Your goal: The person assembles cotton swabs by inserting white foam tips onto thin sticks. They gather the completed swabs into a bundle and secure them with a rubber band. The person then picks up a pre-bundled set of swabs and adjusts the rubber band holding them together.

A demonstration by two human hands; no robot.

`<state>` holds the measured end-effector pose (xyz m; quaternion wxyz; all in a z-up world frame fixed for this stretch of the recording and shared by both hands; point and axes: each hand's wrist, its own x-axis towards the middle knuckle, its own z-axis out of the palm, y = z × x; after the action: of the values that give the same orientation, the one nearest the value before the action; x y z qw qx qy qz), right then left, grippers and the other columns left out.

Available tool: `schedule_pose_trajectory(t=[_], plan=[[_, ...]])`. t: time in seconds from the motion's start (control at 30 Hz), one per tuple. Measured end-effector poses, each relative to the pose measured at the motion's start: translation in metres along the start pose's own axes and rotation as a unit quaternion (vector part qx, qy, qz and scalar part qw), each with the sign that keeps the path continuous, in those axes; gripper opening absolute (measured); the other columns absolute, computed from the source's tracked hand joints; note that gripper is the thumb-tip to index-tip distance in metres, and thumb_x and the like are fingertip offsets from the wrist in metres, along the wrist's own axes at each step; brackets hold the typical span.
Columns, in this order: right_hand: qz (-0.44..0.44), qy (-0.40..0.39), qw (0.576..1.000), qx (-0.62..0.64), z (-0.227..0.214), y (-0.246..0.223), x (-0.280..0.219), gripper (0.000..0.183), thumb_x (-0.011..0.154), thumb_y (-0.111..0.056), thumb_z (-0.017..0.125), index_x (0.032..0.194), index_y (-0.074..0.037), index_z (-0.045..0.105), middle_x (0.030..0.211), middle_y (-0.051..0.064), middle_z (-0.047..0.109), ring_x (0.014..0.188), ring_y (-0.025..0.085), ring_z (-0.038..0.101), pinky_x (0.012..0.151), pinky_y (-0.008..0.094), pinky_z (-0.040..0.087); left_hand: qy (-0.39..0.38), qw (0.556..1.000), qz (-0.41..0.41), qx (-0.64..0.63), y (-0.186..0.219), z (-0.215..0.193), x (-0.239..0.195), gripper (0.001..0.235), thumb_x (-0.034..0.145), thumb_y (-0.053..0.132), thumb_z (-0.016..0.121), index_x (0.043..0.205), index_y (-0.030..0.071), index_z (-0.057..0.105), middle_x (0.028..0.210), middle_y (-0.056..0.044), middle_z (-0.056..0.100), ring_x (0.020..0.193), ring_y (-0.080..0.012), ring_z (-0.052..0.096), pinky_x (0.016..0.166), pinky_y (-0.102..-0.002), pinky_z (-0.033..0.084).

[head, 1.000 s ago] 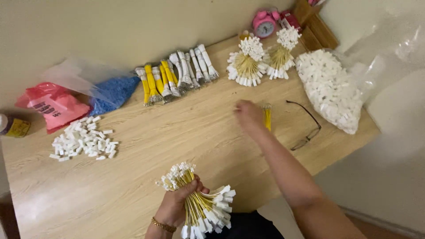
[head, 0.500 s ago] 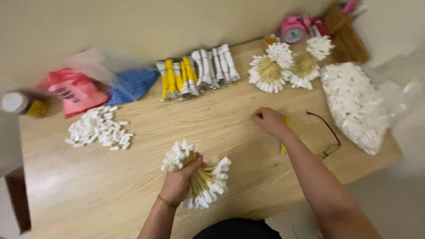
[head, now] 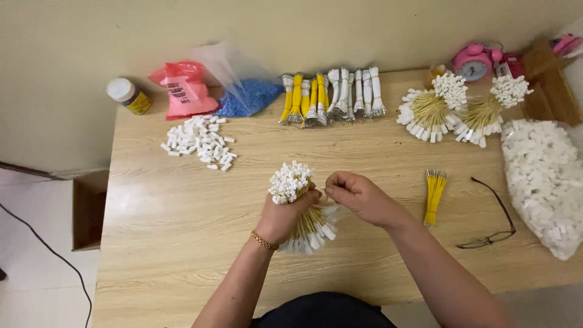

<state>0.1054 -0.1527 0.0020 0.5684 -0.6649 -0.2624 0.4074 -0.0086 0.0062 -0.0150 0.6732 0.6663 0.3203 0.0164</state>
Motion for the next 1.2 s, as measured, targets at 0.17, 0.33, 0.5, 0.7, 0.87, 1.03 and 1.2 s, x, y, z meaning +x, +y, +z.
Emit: schedule_pose_trajectory(t=[0.17, 0.33, 0.5, 0.7, 0.87, 1.03, 1.2], plan=[[-0.009, 0.029, 0.999, 0.018, 0.010, -0.020, -0.007, 0.012, 0.096, -0.017, 0.060, 0.090, -0.007, 0.060, 0.072, -0.002, 0.051, 0.070, 0.008, 0.048, 0.065, 0.023, 0.039, -0.051, 0.988, 0.059, -0.136, 0.010, -0.007, -0.020, 0.019, 0.081, 0.013, 0.075, 0.097, 0.002, 0.074, 0.093, -0.015, 0.074, 0.081, -0.0214, 0.071, 0.075, -0.035, 0.059], [-0.011, 0.031, 0.999, 0.004, 0.015, -0.008, -0.007, 0.011, 0.095, -0.017, 0.061, 0.092, -0.006, 0.061, 0.074, -0.001, 0.053, 0.072, 0.010, 0.050, 0.068, 0.023, 0.041, -0.111, 0.958, 0.061, -0.256, -0.006, -0.006, -0.021, 0.031, 0.080, 0.015, 0.077, 0.102, -0.004, 0.067, 0.105, -0.019, 0.070, 0.081, -0.0227, 0.070, 0.070, -0.035, 0.060], [-0.009, 0.017, 1.000, -0.007, 0.022, -0.012, -0.007, 0.014, 0.096, -0.018, 0.061, 0.094, -0.004, 0.062, 0.076, 0.001, 0.054, 0.075, 0.012, 0.051, 0.072, 0.025, 0.043, -0.068, 0.980, 0.104, -0.158, -0.024, 0.001, -0.012, 0.024, 0.075, 0.011, 0.082, 0.093, 0.002, 0.068, 0.082, -0.007, 0.066, 0.081, -0.0163, 0.061, 0.076, -0.032, 0.051], [0.042, 0.027, 0.988, 0.145, 0.025, -0.050, -0.021, 0.021, 0.096, -0.020, 0.053, 0.100, -0.001, 0.060, 0.086, 0.014, 0.063, 0.085, 0.025, 0.060, 0.083, 0.038, 0.047, 0.016, 0.990, 0.057, -0.131, -0.026, -0.008, -0.007, 0.022, 0.073, 0.006, 0.080, 0.091, 0.001, 0.069, 0.078, -0.008, 0.066, 0.073, -0.0176, 0.063, 0.071, -0.034, 0.053], [-0.027, 0.137, 0.988, 0.059, 0.021, -0.045, -0.014, 0.010, 0.094, -0.014, 0.062, 0.098, -0.006, 0.061, 0.082, 0.004, 0.060, 0.085, 0.017, 0.062, 0.082, 0.031, 0.049, 0.040, 0.991, 0.064, -0.111, -0.032, -0.012, -0.011, 0.010, 0.072, 0.007, 0.076, 0.080, 0.006, 0.071, 0.066, -0.007, 0.066, 0.066, -0.0159, 0.061, 0.066, -0.031, 0.048], [0.011, 0.068, 0.996, -0.050, 0.042, -0.035, -0.002, 0.028, 0.082, -0.013, 0.076, 0.105, 0.001, 0.069, 0.083, 0.008, 0.067, 0.081, 0.016, 0.061, 0.074, 0.031, 0.053, 0.040, 0.985, 0.089, -0.139, -0.005, -0.005, -0.022, 0.013, 0.073, 0.003, 0.077, 0.085, 0.003, 0.073, 0.071, -0.008, 0.068, 0.069, -0.0155, 0.062, 0.069, -0.031, 0.050], [0.022, 0.099, 0.991, -0.088, 0.039, -0.024, 0.001, 0.015, 0.087, -0.020, 0.073, 0.089, -0.006, 0.074, 0.070, 0.007, 0.070, 0.069, 0.013, 0.062, 0.066, 0.028, 0.051, 0.035, 0.985, 0.107, -0.134, -0.024, -0.009, -0.013, 0.009, 0.077, 0.005, 0.078, 0.085, 0.005, 0.073, 0.070, -0.007, 0.069, 0.068, -0.0144, 0.064, 0.067, -0.029, 0.051]])
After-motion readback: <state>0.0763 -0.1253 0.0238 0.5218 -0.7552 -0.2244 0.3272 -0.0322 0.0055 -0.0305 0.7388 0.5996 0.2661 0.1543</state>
